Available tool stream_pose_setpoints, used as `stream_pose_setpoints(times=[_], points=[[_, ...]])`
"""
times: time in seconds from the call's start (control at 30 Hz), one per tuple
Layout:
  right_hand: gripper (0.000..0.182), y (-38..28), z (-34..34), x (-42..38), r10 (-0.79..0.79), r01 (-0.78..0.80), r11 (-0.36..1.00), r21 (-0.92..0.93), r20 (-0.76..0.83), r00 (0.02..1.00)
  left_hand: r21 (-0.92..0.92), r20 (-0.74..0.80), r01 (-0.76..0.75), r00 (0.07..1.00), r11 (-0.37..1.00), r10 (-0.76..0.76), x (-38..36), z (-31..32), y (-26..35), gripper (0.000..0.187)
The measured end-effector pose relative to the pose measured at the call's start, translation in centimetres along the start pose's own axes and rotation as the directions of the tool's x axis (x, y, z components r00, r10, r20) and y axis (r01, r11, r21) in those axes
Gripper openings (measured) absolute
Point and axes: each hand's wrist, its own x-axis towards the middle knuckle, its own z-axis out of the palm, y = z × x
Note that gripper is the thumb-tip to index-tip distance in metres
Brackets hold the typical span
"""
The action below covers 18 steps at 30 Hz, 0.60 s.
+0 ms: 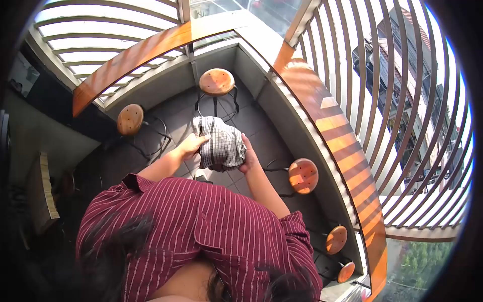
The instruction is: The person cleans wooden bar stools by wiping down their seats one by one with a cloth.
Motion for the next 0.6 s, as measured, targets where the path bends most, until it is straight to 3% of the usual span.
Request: stream_pose_setpoints(times=[0.03,0.07,0.13,0.23,0.33,0.37,0.5,0.6], points=[[0.039,0.0,1.2,1.2,0.068,-0.069,0.997,-0.041,-0.029,0.997,0.0,-0.005,-0.025,1.0,1.0,0.025,0.1,-1.0,1.0,0.036],[0.037,0.1,1.2,3.3,0.068,-0.067,0.982,-0.176,-0.001,0.998,-0.066,0.021,-0.036,0.999,0.997,0.038,0.4,-2.1,2.0,0.038],[0.037,0.1,2.9,6.8,0.03,-0.016,0.934,-0.356,0.032,0.999,-0.016,0.005,-0.102,0.995,0.995,0.102,1.3,-4.8,3.9,0.034],[0.038,-0.5,5.8,10.2,-0.078,0.109,0.958,-0.265,0.127,0.989,-0.007,-0.023,-0.185,0.983,0.983,0.185,3.5,-8.1,6.1,0.034],[0.038,-1.8,6.3,12.9,-0.085,0.102,0.97,-0.221,0.085,0.993,-0.043,-0.068,-0.254,0.966,0.966,0.25,5.6,-10.7,7.3,0.035],[0.039,-2.3,6.8,12.9,-0.103,0.106,0.967,-0.234,0.024,0.994,-0.115,-0.094,-0.195,0.978,0.974,0.185,5.9,-10.9,8.0,0.032],[0.043,-4.2,6.0,14.6,-0.11,0.104,0.972,-0.208,-0.017,0.994,0.059,-0.306,0.038,0.952,0.998,-0.018,6.8,-12.0,10.5,0.037],[0.047,-5.5,4.2,17.1,-0.112,0.107,0.989,-0.102,-0.041,0.993,-0.028,-0.331,0.102,0.938,0.994,-0.106,8.8,-14.7,10.2,0.042]])
